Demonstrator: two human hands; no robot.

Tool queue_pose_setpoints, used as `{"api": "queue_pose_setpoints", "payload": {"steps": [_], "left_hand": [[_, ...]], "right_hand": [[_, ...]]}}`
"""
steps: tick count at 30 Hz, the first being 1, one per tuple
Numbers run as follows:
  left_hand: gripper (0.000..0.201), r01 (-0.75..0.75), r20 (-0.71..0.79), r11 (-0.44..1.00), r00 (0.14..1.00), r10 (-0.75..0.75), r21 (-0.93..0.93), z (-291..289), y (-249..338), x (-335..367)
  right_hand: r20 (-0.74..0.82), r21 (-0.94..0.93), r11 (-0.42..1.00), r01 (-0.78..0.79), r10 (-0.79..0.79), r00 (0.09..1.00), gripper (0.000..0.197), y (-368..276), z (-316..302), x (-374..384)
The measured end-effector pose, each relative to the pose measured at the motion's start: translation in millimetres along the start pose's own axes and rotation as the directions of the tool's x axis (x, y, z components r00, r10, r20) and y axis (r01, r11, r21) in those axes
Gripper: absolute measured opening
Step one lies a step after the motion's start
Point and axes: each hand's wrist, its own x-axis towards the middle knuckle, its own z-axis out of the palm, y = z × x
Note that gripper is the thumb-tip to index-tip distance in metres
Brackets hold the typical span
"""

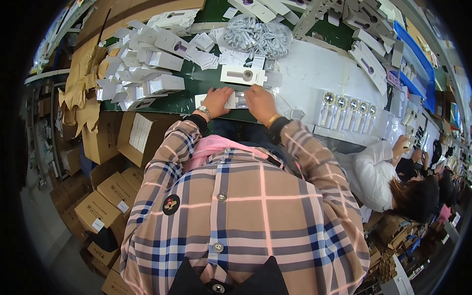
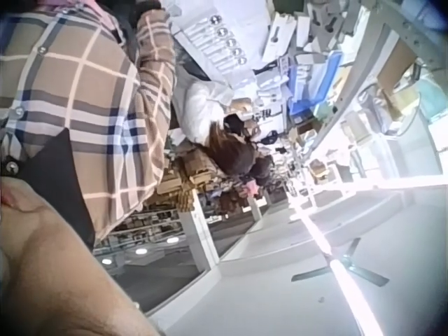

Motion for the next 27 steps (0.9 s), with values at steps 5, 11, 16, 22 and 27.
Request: {"api": "queue_pose_setpoints", "payload": {"steps": [5,11,16,22,27], "left_hand": [[0.082,-0.055,-0.139,0.997,0.989,0.049,-0.046,-4.8,-17.2,-23.7],[0.083,-0.083,-0.197,0.652,0.975,-0.104,-0.753,-35.2,-18.8,-51.2],[0.084,-0.211,-0.348,0.454,0.906,-0.242,-0.865,-52.4,-34.0,-63.7],[0.066,-0.153,-0.539,0.635,0.697,-0.474,-0.757,-75.8,-39.7,-84.6],[0.035,0.096,-0.368,0.688,0.787,-0.495,-0.72,-56.5,-66.1,-114.9]], "right_hand": [[0.108,0.219,0.897,-0.384,0.369,0.923,0.065,4.0,-35.4,-38.3],[0.417,0.561,0.686,-0.464,0.249,0.874,0.111,-39.9,-42.2,12.3],[0.215,0.701,0.687,-0.191,0.051,0.975,0.104,-63.3,-13.1,88.2],[0.168,0.514,0.854,-0.075,-0.015,0.986,0.086,-75.0,33.2,143.3],[0.066,0.359,0.932,-0.043,0.02,0.998,0.086,-89.8,71.4,190.5]]}}
